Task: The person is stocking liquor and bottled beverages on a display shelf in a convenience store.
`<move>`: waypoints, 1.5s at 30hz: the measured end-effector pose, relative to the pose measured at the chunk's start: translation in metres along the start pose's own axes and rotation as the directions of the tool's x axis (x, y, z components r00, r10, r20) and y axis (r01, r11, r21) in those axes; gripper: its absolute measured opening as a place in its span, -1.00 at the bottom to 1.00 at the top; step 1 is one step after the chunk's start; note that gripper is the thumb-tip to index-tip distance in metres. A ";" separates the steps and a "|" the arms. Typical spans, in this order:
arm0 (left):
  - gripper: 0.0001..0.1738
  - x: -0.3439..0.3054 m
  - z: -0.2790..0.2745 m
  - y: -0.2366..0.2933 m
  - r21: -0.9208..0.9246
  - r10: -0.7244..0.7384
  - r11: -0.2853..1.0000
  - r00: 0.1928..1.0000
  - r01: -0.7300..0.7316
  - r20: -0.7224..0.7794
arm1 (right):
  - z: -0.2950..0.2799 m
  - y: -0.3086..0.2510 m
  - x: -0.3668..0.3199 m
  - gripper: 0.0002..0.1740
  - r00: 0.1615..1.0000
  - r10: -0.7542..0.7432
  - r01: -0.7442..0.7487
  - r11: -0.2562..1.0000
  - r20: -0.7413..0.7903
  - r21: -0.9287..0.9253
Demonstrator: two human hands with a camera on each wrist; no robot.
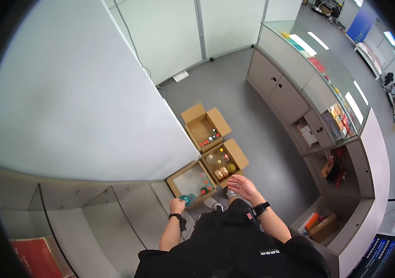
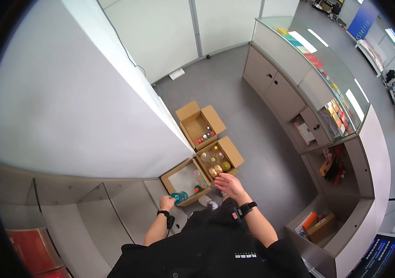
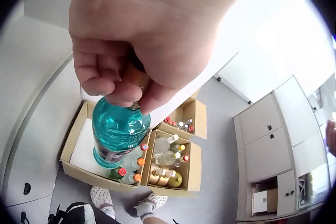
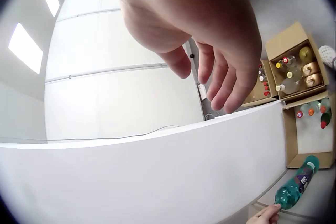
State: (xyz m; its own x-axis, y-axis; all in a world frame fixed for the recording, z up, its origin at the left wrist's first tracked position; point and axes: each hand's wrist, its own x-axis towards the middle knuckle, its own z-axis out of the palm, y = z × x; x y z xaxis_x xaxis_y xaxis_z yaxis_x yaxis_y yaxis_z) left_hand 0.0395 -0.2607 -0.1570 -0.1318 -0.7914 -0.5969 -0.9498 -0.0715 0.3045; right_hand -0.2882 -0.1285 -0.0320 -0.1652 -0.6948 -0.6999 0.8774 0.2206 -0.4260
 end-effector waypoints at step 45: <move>-0.83 -0.319 -0.147 0.223 -0.529 -0.121 0.703 0.654 -0.474 -0.747 | 0.150 -0.064 -0.093 -0.03 0.253 0.553 0.814 0.322 0.794 -0.483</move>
State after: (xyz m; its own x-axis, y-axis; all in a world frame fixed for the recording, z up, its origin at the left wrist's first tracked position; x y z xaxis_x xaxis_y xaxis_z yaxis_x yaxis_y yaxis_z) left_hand -0.0885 -0.1129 0.2102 0.2409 -0.9622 0.1272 -0.4553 0.0037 0.8903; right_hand -0.2616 -0.1804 0.1462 0.8009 -0.5973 0.0431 -0.0692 -0.1638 -0.9841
